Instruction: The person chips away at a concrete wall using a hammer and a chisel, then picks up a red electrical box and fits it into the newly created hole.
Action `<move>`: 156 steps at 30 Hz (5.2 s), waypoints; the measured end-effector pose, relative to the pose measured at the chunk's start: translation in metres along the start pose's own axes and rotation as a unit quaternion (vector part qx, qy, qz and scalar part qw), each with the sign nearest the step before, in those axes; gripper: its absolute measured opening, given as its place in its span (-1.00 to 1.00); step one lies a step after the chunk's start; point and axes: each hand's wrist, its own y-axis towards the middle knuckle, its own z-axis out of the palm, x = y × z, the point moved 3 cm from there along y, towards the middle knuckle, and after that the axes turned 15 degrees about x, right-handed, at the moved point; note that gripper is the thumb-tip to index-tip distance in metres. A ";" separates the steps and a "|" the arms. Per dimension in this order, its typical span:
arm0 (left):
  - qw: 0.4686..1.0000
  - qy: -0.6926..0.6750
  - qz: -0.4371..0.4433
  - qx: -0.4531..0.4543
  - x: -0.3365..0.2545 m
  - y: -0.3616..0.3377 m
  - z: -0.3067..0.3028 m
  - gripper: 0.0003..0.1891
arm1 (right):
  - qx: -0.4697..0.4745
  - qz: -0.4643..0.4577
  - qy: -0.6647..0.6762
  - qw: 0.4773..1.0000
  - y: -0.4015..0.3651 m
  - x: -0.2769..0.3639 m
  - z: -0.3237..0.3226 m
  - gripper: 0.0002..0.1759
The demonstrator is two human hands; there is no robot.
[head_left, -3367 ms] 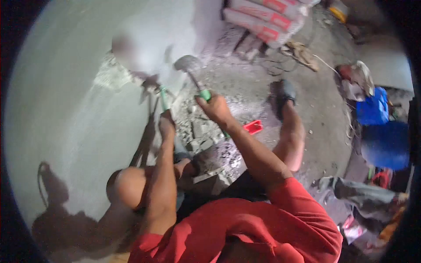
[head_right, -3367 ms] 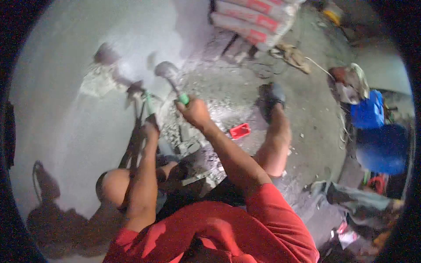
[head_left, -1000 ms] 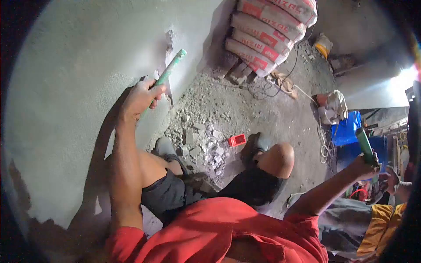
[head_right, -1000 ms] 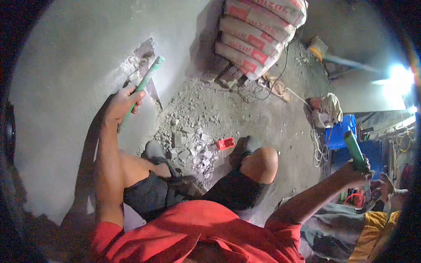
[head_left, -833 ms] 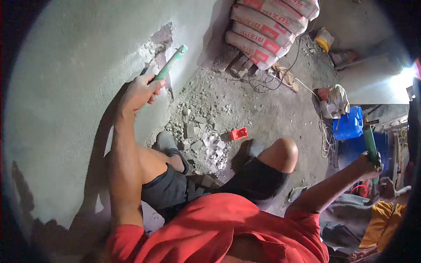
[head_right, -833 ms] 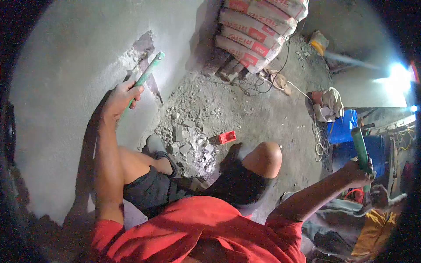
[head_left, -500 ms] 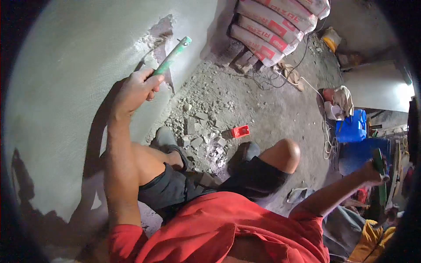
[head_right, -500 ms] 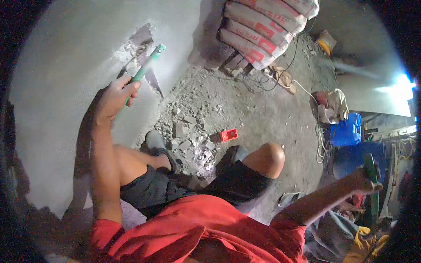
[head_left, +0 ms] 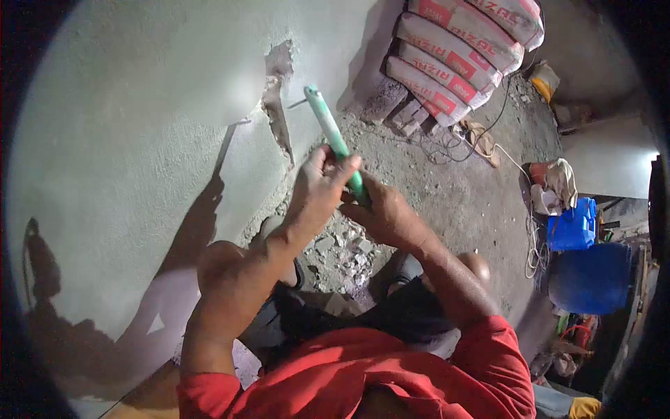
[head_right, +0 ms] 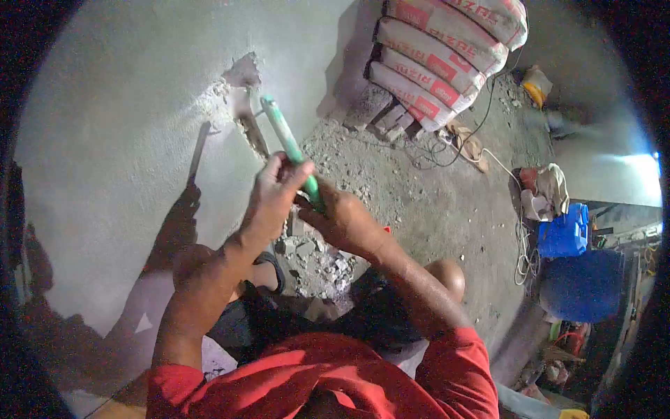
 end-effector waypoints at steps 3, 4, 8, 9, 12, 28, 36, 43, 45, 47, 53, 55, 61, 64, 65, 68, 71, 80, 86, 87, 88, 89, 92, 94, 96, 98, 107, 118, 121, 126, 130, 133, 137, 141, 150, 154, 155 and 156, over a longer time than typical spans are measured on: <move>0.973 0.191 0.012 0.129 -0.012 0.006 0.008 -0.58 | -0.077 0.010 -0.053 0.996 -0.003 -0.049 -0.017 -0.45; 0.926 0.338 0.008 0.166 -0.009 0.002 0.009 -0.59 | -0.111 0.025 -0.050 0.992 -0.009 -0.062 -0.033 -0.48; 0.727 0.606 -0.044 0.320 0.016 -0.021 0.018 -0.55 | -0.252 0.095 0.019 0.963 -0.024 -0.087 -0.088 -0.58; 0.654 0.608 -0.131 0.431 0.024 -0.028 0.018 -0.52 | -0.285 0.085 0.038 0.954 -0.023 -0.095 -0.095 -0.60; 0.682 0.580 -0.050 0.443 0.053 -0.035 0.013 -0.50 | -0.255 0.070 0.061 0.962 -0.030 -0.071 -0.108 -0.67; 0.866 0.491 -0.051 0.085 -0.028 0.006 -0.044 -0.72 | 0.096 0.142 -0.182 0.968 0.045 -0.150 -0.003 -0.67; 0.878 0.435 0.020 -0.199 -0.045 0.019 -0.122 -0.69 | 0.057 0.128 0.013 0.990 0.132 -0.218 0.176 -0.64; 0.800 0.520 0.092 -0.286 -0.017 0.035 -0.131 -0.69 | 0.188 0.089 -0.121 0.971 0.141 -0.367 0.238 -0.62; 0.802 0.477 0.214 -0.289 -0.017 0.035 -0.130 -0.77 | 0.231 -0.118 -0.377 0.889 0.136 -0.418 0.222 -0.68; 0.847 0.415 0.179 -0.280 -0.021 0.030 -0.129 -0.78 | 0.248 -0.174 -0.398 0.866 0.135 -0.458 0.186 -0.77; 0.840 0.405 0.184 -0.309 -0.017 0.032 -0.128 -0.79 | 0.372 -0.166 -0.370 0.835 0.159 -0.510 0.043 -0.80; 0.832 0.396 0.200 -0.333 -0.019 0.031 -0.127 -0.78 | 0.307 -0.003 -0.302 0.902 0.148 -0.452 -0.008 -0.78; 0.865 0.394 0.114 -0.289 -0.018 0.034 -0.127 -0.81 | 0.191 0.081 -0.198 0.958 0.100 -0.352 -0.071 -0.74; 0.746 0.473 0.262 -0.390 -0.020 0.035 -0.126 -0.80 | 0.196 0.097 -0.230 0.948 0.089 -0.373 -0.085 -0.73; 0.788 0.456 0.208 -0.357 -0.019 0.041 -0.138 -0.79 | 0.203 0.099 -0.243 0.943 0.078 -0.384 -0.092 -0.72; 0.859 0.437 0.027 -0.265 -0.026 0.012 -0.138 -0.74 | 0.215 0.111 -0.305 0.921 0.042 -0.377 -0.095 -0.70; 0.898 0.398 -0.045 -0.182 -0.027 0.012 -0.126 -0.69 | 0.199 0.151 -0.335 0.909 0.012 -0.286 -0.102 -0.66; 0.876 0.420 -0.144 -0.187 -0.062 0.020 -0.107 -0.59 | 0.149 0.213 -0.259 0.930 -0.002 -0.192 -0.094 -0.58; 0.905 0.369 -0.053 -0.205 -0.051 0.021 -0.117 -0.67 | -0.379 0.046 0.062 0.922 -0.051 -0.174 -0.153 -0.54; 0.914 0.357 -0.037 -0.189 -0.041 0.022 -0.129 -0.68 | -0.463 -0.061 0.166 0.868 -0.074 -0.172 -0.167 -0.58; 0.909 0.373 -0.026 -0.185 -0.046 0.020 -0.129 -0.69 | -0.508 -0.223 0.249 0.794 -0.096 -0.169 -0.182 -0.61; 0.904 0.390 -0.018 -0.177 -0.052 0.018 -0.124 -0.70 | -0.492 -0.399 0.276 0.723 -0.120 -0.162 -0.193 -0.65; 0.908 0.368 -0.011 -0.201 -0.050 0.016 -0.122 -0.72 | -0.589 -0.364 0.366 0.622 -0.179 -0.075 -0.195 -0.66; 0.908 0.367 -0.024 -0.199 -0.056 0.014 -0.116 -0.71 | -0.560 -0.382 0.362 0.640 -0.188 -0.046 -0.191 -0.63; 0.930 0.313 -0.029 -0.192 -0.047 0.017 -0.125 -0.72 | -0.637 -0.328 0.350 0.604 -0.191 -0.043 -0.189 -0.53; 0.927 0.319 -0.034 -0.195 -0.053 0.016 -0.121 -0.72 | -0.589 -0.366 0.331 0.640 -0.204 -0.053 -0.195 -0.52; 0.915 0.351 -0.060 -0.189 -0.063 0.016 -0.109 -0.72 | -0.581 -0.414 0.224 0.664 -0.259 -0.075 -0.218 -0.56; 0.978 0.187 -0.005 -0.087 -0.069 0.004 -0.083 -0.61 | -0.480 -0.304 0.289 0.770 -0.141 -0.093 -0.168 -0.32; 0.994 0.020 0.067 0.087 -0.098 -0.032 -0.015 -0.48 | -0.437 -0.113 0.219 0.865 -0.071 -0.098 -0.130 -0.63; 0.834 -0.186 0.084 0.512 -0.166 -0.088 0.070 -0.47 | -0.297 -0.039 0.009 0.954 -0.022 -0.113 -0.086 -0.67; 0.739 -0.231 0.060 0.630 -0.170 -0.092 0.093 -0.52 | -0.272 -0.031 0.023 0.962 -0.009 -0.104 -0.084 -0.63; 0.712 -0.239 0.052 0.658 -0.169 -0.098 0.113 -0.55 | -0.256 -0.028 -0.049 0.965 -0.022 -0.102 -0.084 -0.62; 0.698 -0.225 0.044 0.679 -0.171 -0.099 0.118 -0.59 | -0.200 0.015 -0.032 0.979 -0.021 -0.099 -0.081 -0.65; 0.663 -0.183 0.023 0.726 -0.180 -0.094 0.125 -0.63 | -0.178 -0.002 -0.094 0.980 -0.019 -0.107 -0.077 -0.67; 0.719 0.554 0.052 0.416 -0.009 -0.030 0.041 -0.70 | -0.024 0.079 -0.124 0.989 -0.018 -0.123 -0.064 -0.59; 0.633 0.725 -0.059 0.267 0.028 0.009 -0.032 -0.65 | 0.058 0.093 -0.142 0.984 -0.005 -0.136 -0.054 -0.55; 0.651 0.695 -0.039 0.302 0.017 0.011 -0.040 -0.62 | 0.075 0.115 -0.137 0.981 -0.002 -0.140 -0.052 -0.55; 0.687 0.656 -0.113 0.291 -0.008 0.014 -0.041 -0.59 | 0.049 0.133 -0.139 0.980 0.010 -0.155 -0.051 -0.52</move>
